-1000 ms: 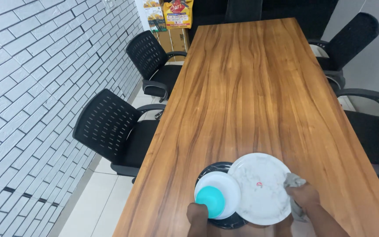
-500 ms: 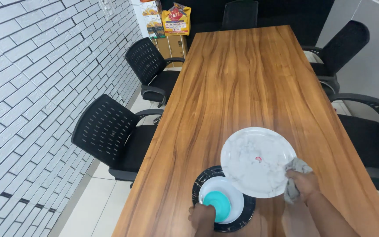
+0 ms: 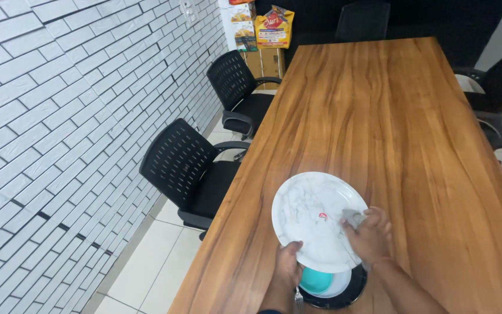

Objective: Wiping clean dishes with a dry cloth and organizing them on a tray.

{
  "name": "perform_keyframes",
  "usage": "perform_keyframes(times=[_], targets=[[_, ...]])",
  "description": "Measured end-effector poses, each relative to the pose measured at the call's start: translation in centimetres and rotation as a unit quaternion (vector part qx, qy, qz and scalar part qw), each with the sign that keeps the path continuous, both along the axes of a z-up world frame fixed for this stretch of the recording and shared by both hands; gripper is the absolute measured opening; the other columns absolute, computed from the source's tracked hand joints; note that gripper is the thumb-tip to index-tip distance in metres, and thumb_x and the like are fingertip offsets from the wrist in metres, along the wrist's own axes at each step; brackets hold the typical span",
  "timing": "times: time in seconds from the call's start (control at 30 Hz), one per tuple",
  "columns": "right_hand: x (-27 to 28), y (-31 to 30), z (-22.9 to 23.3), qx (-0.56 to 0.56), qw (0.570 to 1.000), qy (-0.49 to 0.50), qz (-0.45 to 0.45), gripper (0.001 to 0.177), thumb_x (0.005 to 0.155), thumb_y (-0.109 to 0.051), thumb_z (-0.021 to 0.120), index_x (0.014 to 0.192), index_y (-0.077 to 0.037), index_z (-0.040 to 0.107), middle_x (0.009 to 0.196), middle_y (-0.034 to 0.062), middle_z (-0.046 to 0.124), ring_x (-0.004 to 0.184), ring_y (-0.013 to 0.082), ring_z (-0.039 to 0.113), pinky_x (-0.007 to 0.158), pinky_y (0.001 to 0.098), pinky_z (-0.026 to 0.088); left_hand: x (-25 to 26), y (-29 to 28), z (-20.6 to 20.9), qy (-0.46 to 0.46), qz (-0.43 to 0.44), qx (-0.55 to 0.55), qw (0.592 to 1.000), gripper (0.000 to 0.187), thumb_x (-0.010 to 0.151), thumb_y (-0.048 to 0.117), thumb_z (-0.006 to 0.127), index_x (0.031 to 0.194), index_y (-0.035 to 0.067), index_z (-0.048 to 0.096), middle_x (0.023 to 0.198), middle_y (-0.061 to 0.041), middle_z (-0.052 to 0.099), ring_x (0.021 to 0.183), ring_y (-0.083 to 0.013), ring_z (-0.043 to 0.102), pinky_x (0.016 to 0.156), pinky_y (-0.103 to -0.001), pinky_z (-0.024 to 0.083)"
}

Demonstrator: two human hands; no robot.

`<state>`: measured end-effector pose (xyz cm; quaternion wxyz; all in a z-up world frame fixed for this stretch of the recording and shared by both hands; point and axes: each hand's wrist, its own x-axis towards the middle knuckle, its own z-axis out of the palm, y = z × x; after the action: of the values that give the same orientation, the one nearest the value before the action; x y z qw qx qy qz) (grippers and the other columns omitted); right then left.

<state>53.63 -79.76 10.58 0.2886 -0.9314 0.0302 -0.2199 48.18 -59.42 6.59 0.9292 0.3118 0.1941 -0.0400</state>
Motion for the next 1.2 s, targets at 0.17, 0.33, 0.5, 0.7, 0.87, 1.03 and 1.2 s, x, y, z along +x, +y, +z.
perform_keyframes(times=[0.17, 0.33, 0.5, 0.7, 0.87, 1.03, 1.2], targets=[[-4.7, 7.3, 2.1, 0.002, 0.963, -0.038, 0.265, 0.051, 0.077, -0.023, 0.080, 0.115, -0.003, 0.052, 0.128, 0.0184, 0.047, 0.122, 0.0403, 0.044, 0.104, 0.0504, 0.035, 0.1, 1.2, -2.4, -0.032, 0.022, 0.024, 0.999, 0.053, 0.089, 0.014, 0.057, 0.138, -0.003, 0.054, 0.125, -0.021, 0.070, 0.111, -0.0343, 0.071, 0.096, -0.049, 0.059], [-5.0, 11.3, 2.6, -0.007, 0.904, -0.104, 0.415, 0.047, 0.069, -0.004, 0.068, 0.114, -0.011, 0.059, 0.128, 0.0129, 0.054, 0.123, 0.0386, 0.050, 0.107, 0.0487, 0.038, -1.8, 4.4, -1.2, -0.030, 0.043, 0.025, 0.998, 0.065, 0.099, 0.046, 0.052, 0.139, -0.005, 0.055, 0.127, -0.019, 0.070, 0.114, -0.0302, 0.069, 0.097, -0.044, 0.056], [0.5, 12.4, 3.9, -0.098, 0.964, -0.165, 0.182, 0.046, 0.071, -0.001, 0.067, 0.115, -0.013, 0.061, 0.127, 0.0091, 0.057, 0.124, 0.0361, 0.049, 0.107, 0.0497, 0.036, -3.7, 8.7, -1.6, -0.073, -0.035, 0.101, 0.992, 0.070, 0.098, 0.052, 0.052, 0.144, -0.001, 0.051, 0.137, -0.015, 0.068, 0.125, -0.0258, 0.065, 0.106, -0.039, 0.051], [0.7, 17.9, 6.7, -0.025, 0.962, -0.196, 0.189, 0.042, 0.085, -0.010, 0.067, 0.125, -0.002, 0.054, 0.135, 0.0207, 0.049, 0.126, 0.0426, 0.044, 0.109, 0.0525, 0.033, -4.1, 14.8, 1.3, -0.097, -0.048, 0.312, 0.944, 0.074, 0.094, 0.058, 0.057, 0.139, -0.001, 0.058, 0.129, -0.012, 0.072, 0.118, -0.0204, 0.066, 0.101, -0.035, 0.050], [-5.2, 26.2, 9.0, 0.043, 0.894, -0.115, 0.430, 0.040, 0.088, -0.010, 0.064, 0.127, -0.005, 0.056, 0.135, 0.0176, 0.050, 0.131, 0.0384, 0.045, 0.110, 0.0467, 0.037, -4.5, 18.9, 3.1, -0.121, -0.061, 0.302, 0.944, 0.074, 0.094, 0.060, 0.055, 0.137, 0.000, 0.063, 0.119, -0.009, 0.074, 0.110, -0.0175, 0.067, 0.094, -0.034, 0.052], [-4.2, 28.0, 7.9, 0.015, 0.864, -0.087, 0.496, 0.037, 0.086, -0.007, 0.065, 0.122, -0.010, 0.064, 0.132, 0.0121, 0.057, 0.129, 0.0340, 0.050, 0.109, 0.0447, 0.041, -3.2, 21.4, -2.8, -0.119, -0.062, 0.229, 0.964, 0.066, 0.092, 0.053, 0.061, 0.135, 0.002, 0.061, 0.118, -0.006, 0.074, 0.110, -0.0158, 0.067, 0.094, -0.033, 0.052], [-0.7, 25.3, 9.8, -0.110, 0.948, -0.229, 0.190, 0.046, 0.076, 0.006, 0.059, 0.120, -0.009, 0.060, 0.127, 0.0151, 0.054, 0.121, 0.0399, 0.050, 0.106, 0.0515, 0.041, -3.8, 22.5, -0.8, -0.152, -0.050, 0.293, 0.943, 0.057, 0.093, 0.043, 0.070, 0.130, 0.000, 0.065, 0.119, -0.010, 0.075, 0.108, -0.0165, 0.068, 0.094, -0.032, 0.053]])
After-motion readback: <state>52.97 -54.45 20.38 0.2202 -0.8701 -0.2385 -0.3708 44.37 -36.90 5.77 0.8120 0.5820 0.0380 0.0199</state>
